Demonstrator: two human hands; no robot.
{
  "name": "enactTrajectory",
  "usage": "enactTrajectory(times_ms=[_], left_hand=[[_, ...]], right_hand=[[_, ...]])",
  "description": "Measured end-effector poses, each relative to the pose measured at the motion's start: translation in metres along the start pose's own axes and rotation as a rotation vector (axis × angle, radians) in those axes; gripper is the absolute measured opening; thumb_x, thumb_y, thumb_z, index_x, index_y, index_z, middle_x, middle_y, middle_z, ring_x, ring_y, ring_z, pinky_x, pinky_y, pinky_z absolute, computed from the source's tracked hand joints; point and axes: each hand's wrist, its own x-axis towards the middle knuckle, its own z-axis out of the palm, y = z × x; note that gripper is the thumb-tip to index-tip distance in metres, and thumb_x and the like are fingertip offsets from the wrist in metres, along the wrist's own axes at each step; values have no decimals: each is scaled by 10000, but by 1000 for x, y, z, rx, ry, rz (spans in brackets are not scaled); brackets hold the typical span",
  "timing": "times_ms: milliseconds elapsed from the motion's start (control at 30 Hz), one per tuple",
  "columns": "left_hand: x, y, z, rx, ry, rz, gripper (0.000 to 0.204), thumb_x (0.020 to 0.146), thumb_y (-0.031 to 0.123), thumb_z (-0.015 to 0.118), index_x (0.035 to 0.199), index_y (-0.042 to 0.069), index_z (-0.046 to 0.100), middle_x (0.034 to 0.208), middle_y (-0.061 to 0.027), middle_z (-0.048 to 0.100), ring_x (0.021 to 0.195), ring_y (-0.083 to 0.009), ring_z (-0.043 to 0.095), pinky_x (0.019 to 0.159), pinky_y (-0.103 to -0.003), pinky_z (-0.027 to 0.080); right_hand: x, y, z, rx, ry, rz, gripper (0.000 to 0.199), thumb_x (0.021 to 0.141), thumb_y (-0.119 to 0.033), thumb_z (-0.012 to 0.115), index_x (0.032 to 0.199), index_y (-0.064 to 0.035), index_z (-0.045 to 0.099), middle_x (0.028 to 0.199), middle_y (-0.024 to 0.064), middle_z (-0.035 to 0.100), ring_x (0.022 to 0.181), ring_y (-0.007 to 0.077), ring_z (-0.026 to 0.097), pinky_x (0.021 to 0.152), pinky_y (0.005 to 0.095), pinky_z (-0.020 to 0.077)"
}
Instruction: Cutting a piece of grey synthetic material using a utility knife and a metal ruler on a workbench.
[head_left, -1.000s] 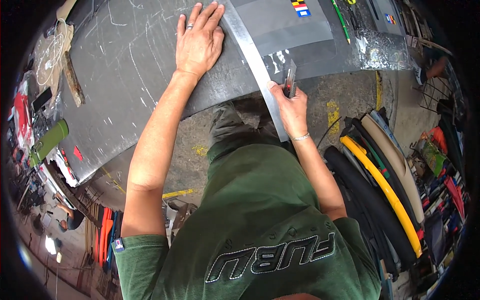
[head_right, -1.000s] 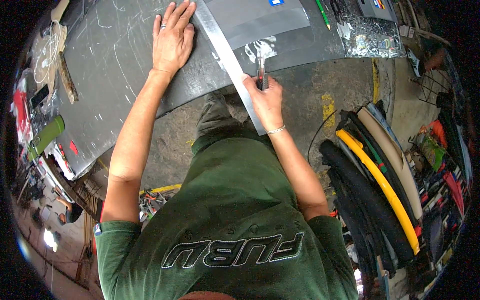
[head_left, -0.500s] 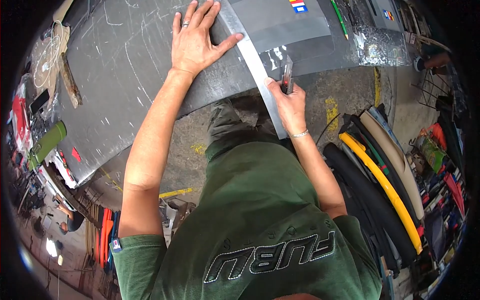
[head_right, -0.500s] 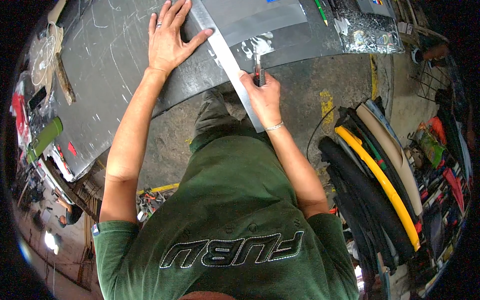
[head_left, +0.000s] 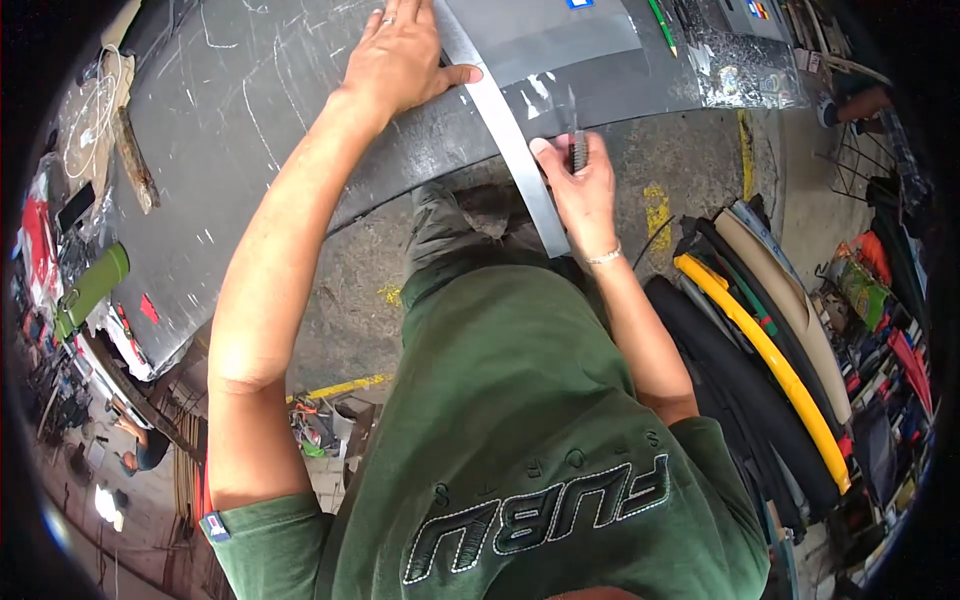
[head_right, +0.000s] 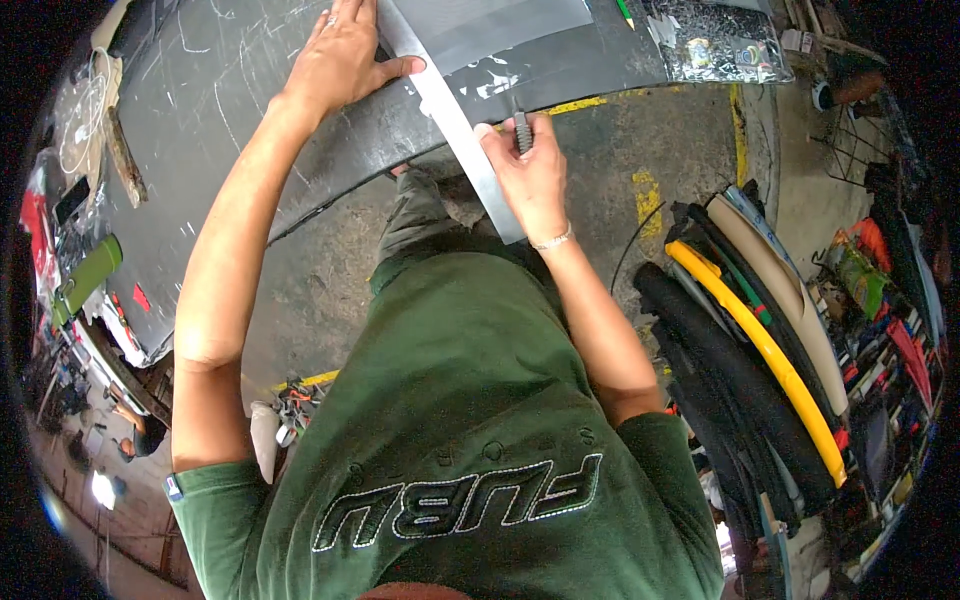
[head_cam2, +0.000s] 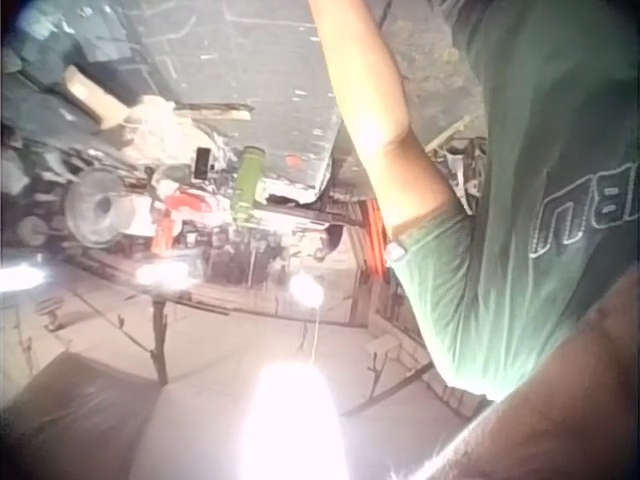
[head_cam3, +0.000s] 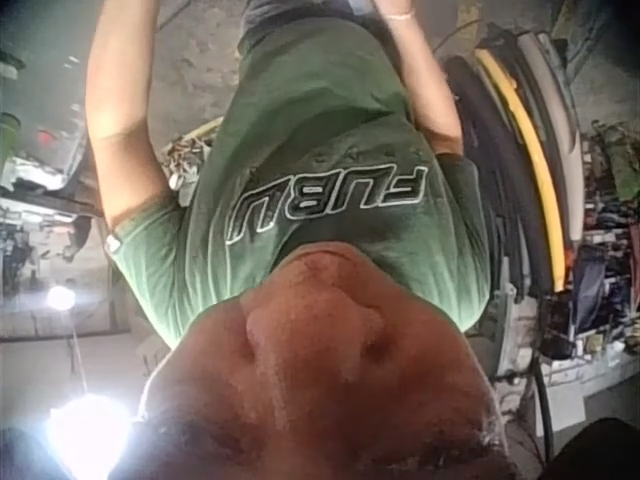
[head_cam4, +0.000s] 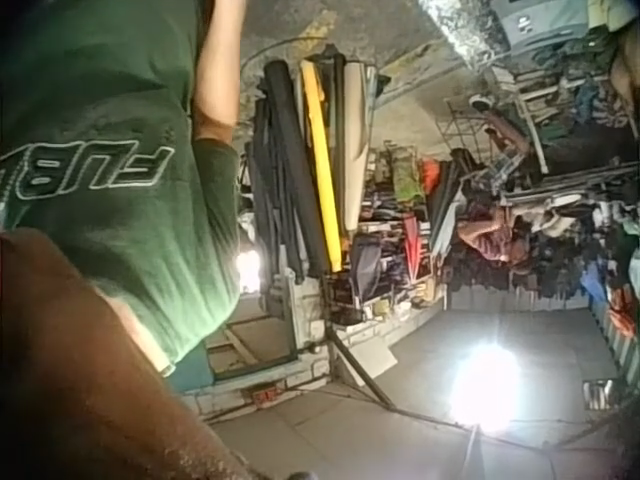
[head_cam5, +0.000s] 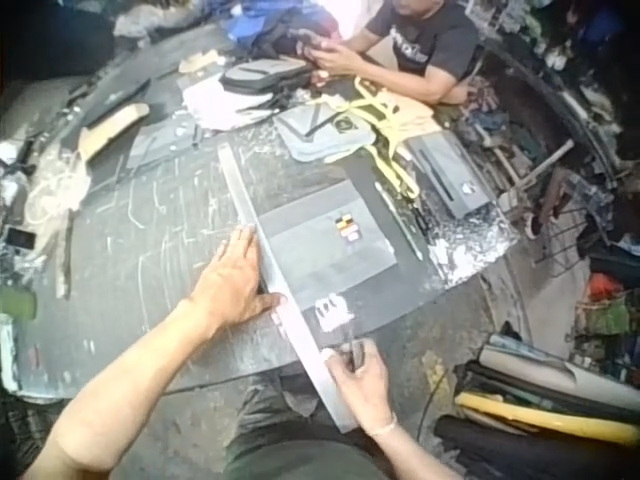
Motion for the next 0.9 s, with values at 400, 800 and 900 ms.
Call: enactTrajectory(times_ms=[400, 800, 900], left_hand=[[3, 2, 20, 331, -139, -112, 1322, 746, 629, 812, 1551, -184, 148, 1660, -359, 114, 1572, -423, 152, 1272, -454, 233], [22, 30, -13, 409, -465, -336, 1259, 755, 596, 812, 1534, -191, 213, 1650, -362, 165, 1565, -426, 185, 1271, -461, 229], [-3, -47, 24, 44, -236, -103, 1247, 759, 586, 812, 1531, -194, 220, 1647, -364, 173, 1562, -429, 194, 1270, -464, 230]], right_hand=[[-6, -46, -15, -340, -181, -513, 577, 988, -47, 546, 1550, -113, 437, 1135, 208, 624, 926, 424, 661, 844, 484, 540], [1, -51, -4, -474, -206, -504, 572, 976, -46, 543, 1537, -117, 457, 1039, 186, 599, 879, 406, 659, 814, 492, 551], [-2, -58, 0, -474, -225, -516, 576, 976, -53, 542, 1540, -128, 454, 1044, 185, 598, 896, 404, 659, 828, 493, 553]])
